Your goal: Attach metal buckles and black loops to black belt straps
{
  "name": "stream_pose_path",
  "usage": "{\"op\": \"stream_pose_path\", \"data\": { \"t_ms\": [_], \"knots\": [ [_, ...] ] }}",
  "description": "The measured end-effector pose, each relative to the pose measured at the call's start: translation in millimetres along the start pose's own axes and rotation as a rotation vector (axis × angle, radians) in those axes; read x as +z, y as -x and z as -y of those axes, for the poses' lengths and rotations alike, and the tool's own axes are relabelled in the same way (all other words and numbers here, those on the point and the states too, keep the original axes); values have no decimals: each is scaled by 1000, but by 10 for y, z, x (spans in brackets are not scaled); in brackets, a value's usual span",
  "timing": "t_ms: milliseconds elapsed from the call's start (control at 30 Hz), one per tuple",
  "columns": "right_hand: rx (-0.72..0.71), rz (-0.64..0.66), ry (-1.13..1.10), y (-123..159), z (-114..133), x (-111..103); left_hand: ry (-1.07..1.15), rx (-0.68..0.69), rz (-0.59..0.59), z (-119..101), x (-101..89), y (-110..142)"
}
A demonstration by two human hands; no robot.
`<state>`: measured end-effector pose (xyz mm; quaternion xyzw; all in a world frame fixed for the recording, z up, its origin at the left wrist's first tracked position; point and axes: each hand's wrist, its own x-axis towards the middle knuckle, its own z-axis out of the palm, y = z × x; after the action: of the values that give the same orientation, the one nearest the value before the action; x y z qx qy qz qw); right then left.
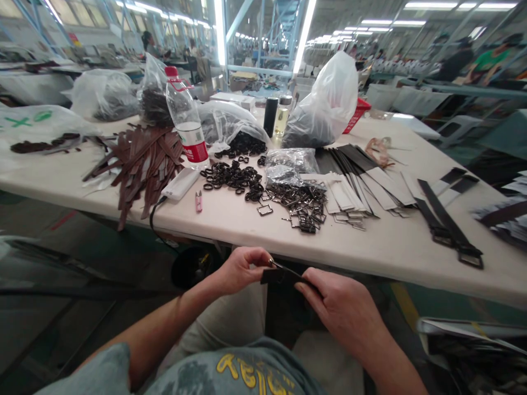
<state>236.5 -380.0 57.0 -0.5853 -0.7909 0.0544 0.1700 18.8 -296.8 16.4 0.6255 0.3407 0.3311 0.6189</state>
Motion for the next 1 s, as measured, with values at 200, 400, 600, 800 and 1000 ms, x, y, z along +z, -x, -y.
{"op": "stream_pose_path", "data": {
  "t_ms": [200,400,600,800,1000],
  "knots": [
    [-244,4,300,-247,154,-266,-353,231,260,-14,33,-2],
    [-300,-192,170,-502,13,-246,-193,145,254,-18,84,-75],
    [123,-345,-426,-258,-165,207,198,-17,-19,92,193,-179],
    [279,-195,-1062,-161,67,754,206,5,-81,179,386,-187],
    [466,-491,-1381,-218,226,936,198,-20,-85,156,509,-208]
  ]
}}
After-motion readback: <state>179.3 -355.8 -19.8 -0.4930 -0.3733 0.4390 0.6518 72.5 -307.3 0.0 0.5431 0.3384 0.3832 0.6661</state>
